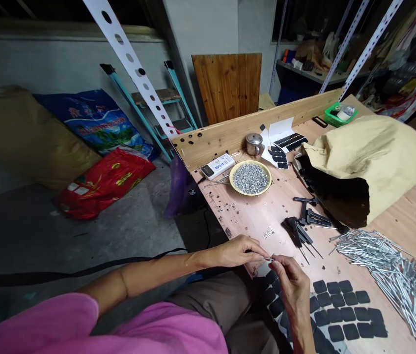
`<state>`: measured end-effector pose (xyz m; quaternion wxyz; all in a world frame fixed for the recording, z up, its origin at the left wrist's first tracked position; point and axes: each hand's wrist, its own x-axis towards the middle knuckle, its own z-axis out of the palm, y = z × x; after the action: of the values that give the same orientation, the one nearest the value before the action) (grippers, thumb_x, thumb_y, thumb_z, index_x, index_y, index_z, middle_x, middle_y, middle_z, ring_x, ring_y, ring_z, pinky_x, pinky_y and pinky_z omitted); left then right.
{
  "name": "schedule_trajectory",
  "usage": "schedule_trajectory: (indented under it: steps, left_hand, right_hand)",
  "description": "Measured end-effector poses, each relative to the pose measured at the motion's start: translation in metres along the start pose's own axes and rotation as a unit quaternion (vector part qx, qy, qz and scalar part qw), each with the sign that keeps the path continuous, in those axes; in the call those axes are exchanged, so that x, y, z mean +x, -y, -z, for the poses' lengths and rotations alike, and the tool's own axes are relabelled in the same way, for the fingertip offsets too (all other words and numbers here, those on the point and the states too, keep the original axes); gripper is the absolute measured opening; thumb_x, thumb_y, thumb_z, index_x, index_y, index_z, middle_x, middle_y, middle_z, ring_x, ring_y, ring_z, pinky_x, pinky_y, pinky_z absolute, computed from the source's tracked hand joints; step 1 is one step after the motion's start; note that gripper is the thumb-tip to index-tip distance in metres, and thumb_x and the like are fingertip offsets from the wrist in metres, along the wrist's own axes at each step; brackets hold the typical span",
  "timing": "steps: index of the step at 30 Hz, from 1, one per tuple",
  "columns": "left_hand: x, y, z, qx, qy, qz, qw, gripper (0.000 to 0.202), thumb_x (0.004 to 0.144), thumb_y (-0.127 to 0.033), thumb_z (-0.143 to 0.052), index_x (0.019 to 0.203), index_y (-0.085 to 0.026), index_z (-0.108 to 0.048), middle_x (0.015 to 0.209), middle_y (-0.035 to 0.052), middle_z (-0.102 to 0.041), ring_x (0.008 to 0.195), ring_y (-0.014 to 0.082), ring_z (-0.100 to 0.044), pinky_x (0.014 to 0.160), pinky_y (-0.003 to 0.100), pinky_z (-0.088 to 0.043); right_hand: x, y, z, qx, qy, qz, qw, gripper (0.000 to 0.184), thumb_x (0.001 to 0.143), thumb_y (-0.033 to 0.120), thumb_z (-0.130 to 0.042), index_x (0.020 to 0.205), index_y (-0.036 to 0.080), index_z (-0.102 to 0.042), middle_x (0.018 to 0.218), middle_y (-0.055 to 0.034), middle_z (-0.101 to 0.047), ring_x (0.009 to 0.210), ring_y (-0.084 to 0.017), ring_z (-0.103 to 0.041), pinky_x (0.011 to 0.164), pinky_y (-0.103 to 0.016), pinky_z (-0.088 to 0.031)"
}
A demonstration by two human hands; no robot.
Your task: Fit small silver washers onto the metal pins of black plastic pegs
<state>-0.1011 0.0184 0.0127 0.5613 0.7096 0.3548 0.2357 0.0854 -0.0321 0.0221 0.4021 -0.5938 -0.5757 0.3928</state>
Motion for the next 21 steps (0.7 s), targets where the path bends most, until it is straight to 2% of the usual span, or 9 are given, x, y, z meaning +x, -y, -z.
schedule_trajectory:
  steps: [4,6,10,13,15,17,21]
  left_hand:
    - [0.002,0.001,-0.001,-0.038,0.033,0.017,0.999,0.023,0.083,-0.017,-0.056,0.101,-0.012,-0.070,0.095,0.0083,-0.072,0.086,0.0163,-0.066,0.075,0.020,-0.048]
    - [0.001,0.000,-0.002,-0.027,0.023,0.006,0.999,0.023,0.084,-0.017,-0.056,0.101,-0.011,-0.070,0.093,0.0096,-0.072,0.083,0.0166,-0.066,0.073,0.020,-0.048]
    - [-0.001,-0.001,-0.006,0.051,-0.036,-0.047,0.997,0.021,0.084,-0.019,-0.057,0.098,-0.013,-0.071,0.087,0.0083,-0.072,0.079,0.0153,-0.066,0.072,0.020,-0.047]
    - [-0.001,-0.001,-0.007,0.060,-0.015,-0.059,0.996,0.021,0.086,-0.019,-0.055,0.099,-0.014,-0.070,0.085,0.0066,-0.071,0.076,0.0126,-0.065,0.067,0.016,-0.047]
    - [-0.002,-0.001,-0.009,0.100,-0.018,-0.079,0.992,0.022,0.088,-0.021,-0.053,0.101,-0.015,-0.069,0.084,0.0051,-0.070,0.074,0.0111,-0.065,0.066,0.015,-0.047]
    - [-0.004,0.000,-0.012,0.198,-0.058,-0.121,0.971,0.023,0.090,-0.022,-0.050,0.102,-0.017,-0.068,0.080,0.0034,-0.068,0.073,0.0109,-0.063,0.066,0.017,-0.047]
    - [-0.010,0.003,-0.018,0.386,-0.125,-0.208,0.890,0.026,0.092,-0.019,-0.043,0.104,-0.019,-0.066,0.067,0.0010,-0.061,0.067,0.0121,-0.060,0.061,0.020,-0.045]
  right_hand:
    - [-0.004,-0.001,0.001,-0.077,-0.012,0.110,0.991,0.022,0.079,0.042,-0.059,0.075,0.022,-0.068,0.074,-0.0046,-0.069,0.066,-0.017,-0.064,0.062,-0.027,-0.053]
    - [-0.005,-0.001,0.000,-0.109,-0.029,0.142,0.983,0.020,0.081,0.039,-0.057,0.076,0.022,-0.066,0.073,-0.0038,-0.068,0.065,-0.016,-0.064,0.062,-0.026,-0.052]
    - [-0.008,-0.003,-0.003,-0.156,-0.066,0.165,0.972,0.023,0.084,0.041,-0.052,0.077,0.022,-0.063,0.071,-0.0031,-0.066,0.063,-0.016,-0.062,0.060,-0.025,-0.050]
    - [-0.009,-0.004,-0.004,-0.150,-0.073,0.160,0.973,0.025,0.085,0.042,-0.051,0.077,0.022,-0.063,0.069,-0.0026,-0.065,0.061,-0.015,-0.062,0.058,-0.024,-0.049]
    - [-0.010,-0.005,-0.005,-0.135,-0.067,0.133,0.980,0.027,0.085,0.044,-0.050,0.076,0.021,-0.062,0.066,-0.0018,-0.064,0.058,-0.014,-0.060,0.055,-0.023,-0.047]
    - [-0.011,-0.004,-0.008,-0.128,-0.078,0.100,0.984,0.031,0.084,0.048,-0.049,0.074,0.021,-0.061,0.064,-0.0011,-0.062,0.056,-0.014,-0.058,0.054,-0.023,-0.046]
    - [-0.014,0.001,-0.015,-0.103,-0.123,0.046,0.986,0.037,0.081,0.054,-0.049,0.069,0.020,-0.059,0.061,-0.0004,-0.060,0.055,-0.014,-0.055,0.056,-0.025,-0.045]
